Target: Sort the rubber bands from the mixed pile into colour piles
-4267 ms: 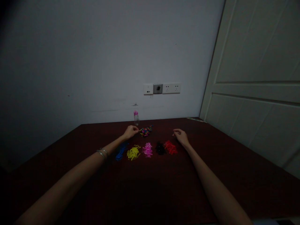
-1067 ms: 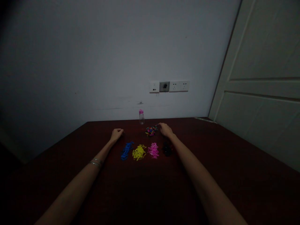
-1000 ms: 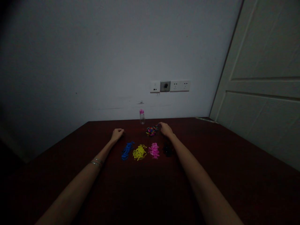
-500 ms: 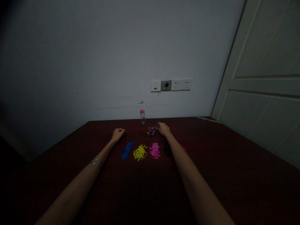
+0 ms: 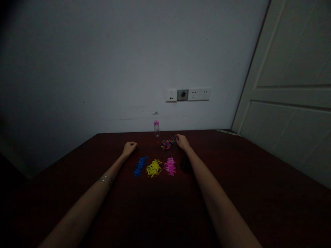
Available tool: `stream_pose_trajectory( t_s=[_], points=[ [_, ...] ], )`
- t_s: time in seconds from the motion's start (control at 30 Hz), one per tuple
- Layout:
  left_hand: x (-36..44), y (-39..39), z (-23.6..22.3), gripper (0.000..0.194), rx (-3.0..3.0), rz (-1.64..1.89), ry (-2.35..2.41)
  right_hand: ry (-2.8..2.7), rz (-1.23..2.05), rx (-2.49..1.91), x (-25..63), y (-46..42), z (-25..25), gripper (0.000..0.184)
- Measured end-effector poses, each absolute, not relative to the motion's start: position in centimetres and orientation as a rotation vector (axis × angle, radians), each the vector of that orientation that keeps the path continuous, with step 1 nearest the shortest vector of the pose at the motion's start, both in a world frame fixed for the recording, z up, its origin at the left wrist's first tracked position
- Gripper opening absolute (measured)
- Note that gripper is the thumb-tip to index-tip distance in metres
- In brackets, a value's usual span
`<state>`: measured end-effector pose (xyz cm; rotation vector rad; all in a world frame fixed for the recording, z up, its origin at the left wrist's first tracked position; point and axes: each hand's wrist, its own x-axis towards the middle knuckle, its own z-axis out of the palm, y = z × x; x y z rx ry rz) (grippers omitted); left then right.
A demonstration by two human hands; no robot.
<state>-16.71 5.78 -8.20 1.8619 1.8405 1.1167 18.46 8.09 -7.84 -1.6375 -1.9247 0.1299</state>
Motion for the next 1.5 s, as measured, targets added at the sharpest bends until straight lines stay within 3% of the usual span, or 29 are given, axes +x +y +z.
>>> stream_pose_trajectory(
  t_s=[0.77,0.93,1.23,1.5],
  points=[
    [-16.8,5.9,-8.1,0.028,1.846,1.108,1.855,-1.731,0.317,-1.665,18.4,8.3,-7.9,0.036],
    [-16.8,5.7,-8.0,0.027,1.858,1.107,1.855,-1.608,0.462,-1.558,19.0,7.8,-7.0,0.043],
    [-16.7,5.7,-7.8,0.025,1.849,1.104,1.852,-1.228,0.957,-1.215,19.5,4.2,-5.7,0.041],
    [-16.8,5.6,-7.8,0.027,1.882,1.102,1.829,-1.113,1.177,-1.144,19.3,1.2,-4.8,0.04]
  ],
)
